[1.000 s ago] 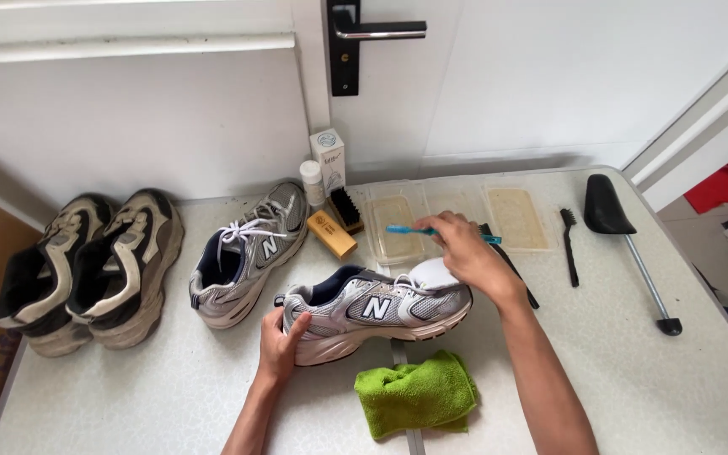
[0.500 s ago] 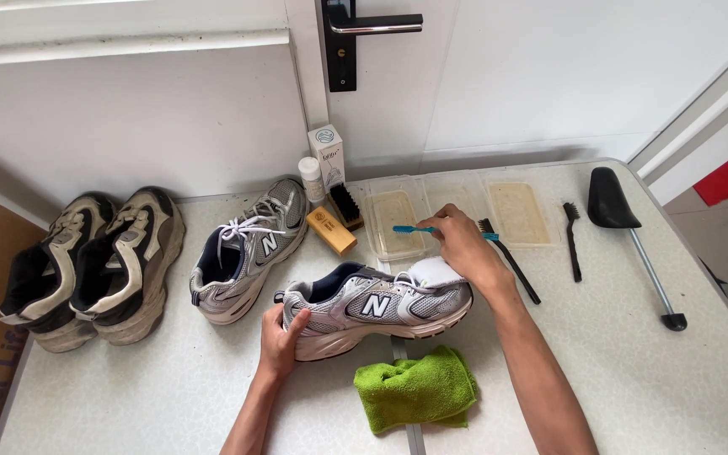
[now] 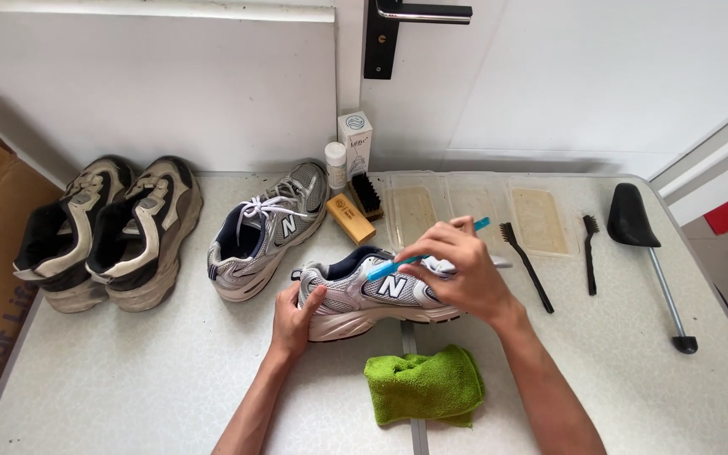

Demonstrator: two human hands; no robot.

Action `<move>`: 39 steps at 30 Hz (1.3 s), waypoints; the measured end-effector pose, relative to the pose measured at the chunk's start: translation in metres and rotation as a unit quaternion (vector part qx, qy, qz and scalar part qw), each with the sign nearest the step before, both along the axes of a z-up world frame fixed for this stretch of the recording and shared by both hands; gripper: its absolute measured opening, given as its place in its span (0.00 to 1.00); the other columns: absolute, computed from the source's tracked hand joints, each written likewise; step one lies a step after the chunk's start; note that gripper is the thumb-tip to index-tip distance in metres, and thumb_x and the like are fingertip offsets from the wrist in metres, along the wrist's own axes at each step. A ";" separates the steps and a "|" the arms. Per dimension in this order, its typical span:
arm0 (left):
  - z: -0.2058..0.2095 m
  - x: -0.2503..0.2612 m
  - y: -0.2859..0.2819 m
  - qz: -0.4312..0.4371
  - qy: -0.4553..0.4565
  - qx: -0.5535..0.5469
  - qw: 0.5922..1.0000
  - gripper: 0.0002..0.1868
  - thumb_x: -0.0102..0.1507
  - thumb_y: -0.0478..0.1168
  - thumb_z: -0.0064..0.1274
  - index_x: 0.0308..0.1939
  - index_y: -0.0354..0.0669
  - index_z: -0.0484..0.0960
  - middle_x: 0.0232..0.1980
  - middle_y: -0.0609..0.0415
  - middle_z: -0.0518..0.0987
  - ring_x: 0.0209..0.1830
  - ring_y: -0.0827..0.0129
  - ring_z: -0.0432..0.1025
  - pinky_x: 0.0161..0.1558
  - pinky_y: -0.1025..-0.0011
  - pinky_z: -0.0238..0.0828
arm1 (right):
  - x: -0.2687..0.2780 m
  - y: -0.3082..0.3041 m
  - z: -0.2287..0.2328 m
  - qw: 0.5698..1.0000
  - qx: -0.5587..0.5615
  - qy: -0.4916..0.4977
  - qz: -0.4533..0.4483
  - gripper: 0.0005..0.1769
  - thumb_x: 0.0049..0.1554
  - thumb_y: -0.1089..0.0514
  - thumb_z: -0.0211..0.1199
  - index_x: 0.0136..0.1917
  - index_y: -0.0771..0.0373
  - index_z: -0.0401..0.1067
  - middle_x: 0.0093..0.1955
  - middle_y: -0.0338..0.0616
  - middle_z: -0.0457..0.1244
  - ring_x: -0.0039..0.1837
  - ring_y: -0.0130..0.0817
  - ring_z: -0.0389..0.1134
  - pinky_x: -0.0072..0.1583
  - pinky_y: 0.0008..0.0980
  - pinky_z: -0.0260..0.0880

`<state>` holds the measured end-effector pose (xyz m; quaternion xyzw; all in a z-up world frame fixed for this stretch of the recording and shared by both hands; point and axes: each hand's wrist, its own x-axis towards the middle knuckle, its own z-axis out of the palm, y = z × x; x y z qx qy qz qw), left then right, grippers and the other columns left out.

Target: Cleaning a grey sneaker by scrubbing the mesh and sole with a toothbrush and wiping it with a cloth.

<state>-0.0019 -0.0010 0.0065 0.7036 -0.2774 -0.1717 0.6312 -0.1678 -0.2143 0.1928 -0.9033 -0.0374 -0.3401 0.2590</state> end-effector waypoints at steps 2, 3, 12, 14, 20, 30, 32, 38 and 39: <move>-0.005 0.001 0.001 -0.002 -0.001 0.001 1.000 0.26 0.61 0.59 0.58 0.22 0.41 0.75 0.22 0.54 0.71 0.30 0.72 0.63 0.35 0.69 0.65 | 0.006 0.006 -0.011 0.999 -0.015 -0.028 0.025 0.04 0.54 0.55 0.73 0.44 0.47 0.80 0.35 0.27 0.67 0.38 0.27 0.63 0.54 0.33 0.54; -0.006 0.002 0.000 -0.006 -0.003 0.002 1.000 0.27 0.61 0.59 0.58 0.22 0.40 0.75 0.22 0.52 0.72 0.30 0.71 0.64 0.35 0.68 0.65 | 0.010 0.008 -0.016 0.997 -0.029 -0.056 0.048 0.04 0.54 0.56 0.72 0.44 0.46 0.81 0.34 0.28 0.65 0.38 0.27 0.61 0.53 0.36 0.52; -0.014 0.007 0.000 -0.004 -0.007 0.028 1.000 0.29 0.59 0.61 0.60 0.20 0.38 0.75 0.19 0.46 0.69 0.27 0.68 0.64 0.35 0.67 0.66 | 0.013 0.011 -0.029 0.984 -0.145 -0.041 0.094 0.06 0.55 0.51 0.67 0.36 0.47 0.77 0.35 0.33 0.62 0.39 0.31 0.60 0.54 0.45 0.51; -0.011 0.006 0.000 -0.002 -0.007 0.030 1.000 0.29 0.59 0.61 0.60 0.20 0.38 0.75 0.19 0.46 0.70 0.27 0.69 0.64 0.35 0.67 0.66 | 0.014 0.009 -0.032 0.982 -0.164 -0.061 0.067 0.07 0.56 0.51 0.66 0.36 0.46 0.77 0.36 0.33 0.62 0.39 0.31 0.61 0.55 0.45 0.51; -0.013 0.006 -0.001 0.007 -0.018 0.043 0.999 0.32 0.58 0.63 0.60 0.19 0.37 0.73 0.19 0.42 0.68 0.25 0.65 0.65 0.35 0.67 0.66 | 0.014 0.007 -0.036 0.977 -0.191 -0.067 0.069 0.12 0.60 0.47 0.61 0.34 0.44 0.74 0.35 0.29 0.59 0.39 0.29 0.59 0.54 0.42 0.49; -0.022 0.007 -0.002 -0.011 -0.033 0.060 0.998 0.34 0.58 0.64 0.58 0.16 0.38 0.71 0.18 0.41 0.67 0.23 0.63 0.64 0.34 0.66 0.66 | 0.012 0.009 -0.040 0.978 -0.190 -0.064 0.050 0.19 0.58 0.40 0.65 0.31 0.49 0.73 0.32 0.35 0.60 0.39 0.29 0.61 0.55 0.47 0.52; -0.020 0.007 -0.002 -0.013 -0.034 0.063 0.997 0.34 0.58 0.65 0.58 0.16 0.39 0.70 0.17 0.42 0.67 0.23 0.63 0.63 0.34 0.67 0.65 | 0.014 0.008 -0.039 0.977 -0.192 -0.068 0.057 0.20 0.57 0.37 0.66 0.32 0.49 0.73 0.32 0.35 0.59 0.38 0.30 0.60 0.55 0.46 0.52; -0.017 0.007 -0.001 -0.013 -0.031 0.067 0.997 0.35 0.58 0.65 0.57 0.15 0.38 0.69 0.17 0.41 0.66 0.24 0.64 0.64 0.34 0.66 0.66 | 0.015 0.008 -0.040 0.975 -0.200 -0.085 0.045 0.18 0.59 0.36 0.64 0.35 0.48 0.73 0.34 0.32 0.59 0.38 0.29 0.59 0.54 0.43 0.52; -0.019 0.007 0.000 -0.013 -0.033 0.071 0.997 0.35 0.58 0.65 0.57 0.15 0.38 0.69 0.17 0.40 0.67 0.23 0.63 0.64 0.33 0.66 0.66 | 0.015 0.009 -0.040 0.975 -0.204 -0.088 0.033 0.17 0.61 0.39 0.62 0.37 0.48 0.73 0.34 0.31 0.58 0.38 0.29 0.59 0.54 0.41 0.53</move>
